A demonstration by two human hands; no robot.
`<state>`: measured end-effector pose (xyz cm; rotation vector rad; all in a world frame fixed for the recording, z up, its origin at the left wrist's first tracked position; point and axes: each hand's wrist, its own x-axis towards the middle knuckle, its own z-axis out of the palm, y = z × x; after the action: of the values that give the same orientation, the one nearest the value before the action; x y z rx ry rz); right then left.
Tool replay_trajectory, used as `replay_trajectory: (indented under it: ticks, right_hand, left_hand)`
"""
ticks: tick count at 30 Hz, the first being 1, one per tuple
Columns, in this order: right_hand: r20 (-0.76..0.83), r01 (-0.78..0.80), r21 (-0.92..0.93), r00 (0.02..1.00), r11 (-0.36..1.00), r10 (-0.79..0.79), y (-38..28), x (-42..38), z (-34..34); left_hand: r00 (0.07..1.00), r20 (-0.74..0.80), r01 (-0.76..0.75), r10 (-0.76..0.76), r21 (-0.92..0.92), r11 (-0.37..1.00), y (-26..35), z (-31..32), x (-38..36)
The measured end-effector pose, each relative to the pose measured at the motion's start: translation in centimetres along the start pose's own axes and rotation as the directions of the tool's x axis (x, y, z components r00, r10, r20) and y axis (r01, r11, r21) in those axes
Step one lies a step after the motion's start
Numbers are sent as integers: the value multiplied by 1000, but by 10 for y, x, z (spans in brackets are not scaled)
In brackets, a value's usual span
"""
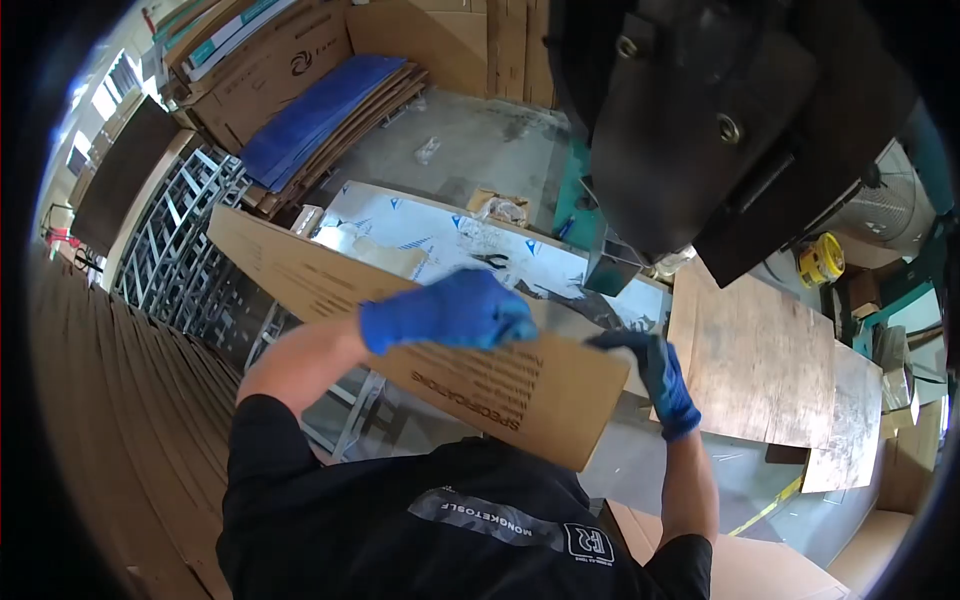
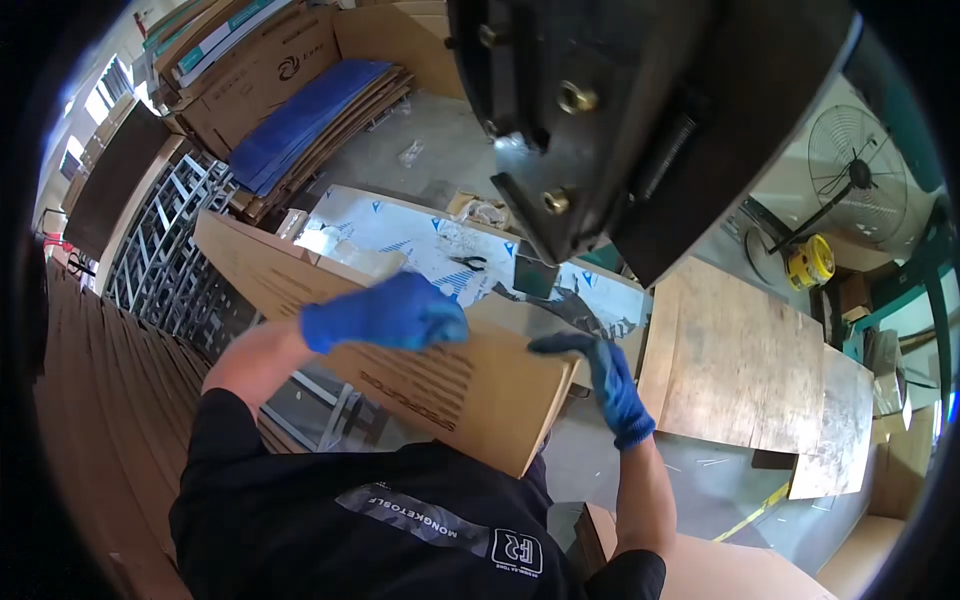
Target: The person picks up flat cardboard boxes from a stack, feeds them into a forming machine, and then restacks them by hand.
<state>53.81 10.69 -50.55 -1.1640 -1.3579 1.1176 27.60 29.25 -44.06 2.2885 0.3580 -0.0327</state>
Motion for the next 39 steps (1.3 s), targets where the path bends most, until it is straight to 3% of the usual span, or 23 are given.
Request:
replay_trajectory:
  ticks: [1,2,3,4,5,6,8,9,10,13,14,15,17,20,26,29,32,35,39]
  right_hand:
    - [-74,71,-292,993,954,-96,-5,8,1]
    - [-235,1,-475,964,880,-127,51,7,-3]
    - [-247,52,-685,922,726,-299,62,14,-4]
    - [-251,31,-853,851,522,-461,74,22,-5]
    - [-343,2,-666,887,746,-308,86,33,-25]
    - [-424,-55,-426,894,903,-145,98,44,-45]
    - [-426,-48,52,902,997,66,129,74,-75]
    - [-434,-27,107,898,994,71,129,89,-84]
    - [-448,-4,79,893,997,39,124,100,-88]
    - [-477,27,-20,878,999,-33,110,113,-91]
    - [-478,22,-44,877,999,-41,108,113,-89]
    - [-482,25,-57,875,998,-49,106,115,-90]
    - [-477,25,-80,877,996,-60,105,112,-86]
    - [-470,35,-93,879,995,-74,107,112,-84]
    - [-453,68,-132,883,989,-121,109,140,-73]
    - [-460,26,-212,879,977,-123,107,124,-47]
    - [-409,-26,-291,907,956,-100,113,69,-3]
    - [-421,-78,-300,905,951,-59,113,52,-12]
    - [-498,-171,-271,867,947,14,107,10,-37]
  left_hand:
    - [979,-153,-127,134,54,990,11,-23,-7]
    - [947,-226,-193,227,164,967,18,-44,-6]
    - [901,-288,-243,323,279,929,22,-63,-4]
    - [914,-324,-143,246,309,940,28,-77,-2]
    - [919,-357,-45,169,332,942,32,-88,4]
    - [895,-393,-50,211,382,923,19,-102,21]
    - [869,-395,-62,297,508,859,-14,-121,68]
    - [862,-360,-71,358,612,788,-26,-144,98]
    - [859,-308,-87,409,699,709,-24,-154,111]
    - [679,-613,-151,404,423,894,-38,-152,65]
    - [769,-634,172,85,332,927,-47,-157,42]
    - [750,-619,478,-231,268,836,-53,-167,27]
    - [665,-668,494,-335,55,868,-59,-163,21]
    - [619,-721,480,-310,35,876,-66,-165,18]
    - [629,-719,567,-296,163,808,-25,-179,18]
    - [676,-729,509,-103,362,781,-11,-176,-4]
    - [700,-635,597,-326,270,755,15,-156,-35]
    - [651,-718,428,-244,82,900,18,-131,-15]
    - [743,-662,388,-98,307,869,47,-108,10]
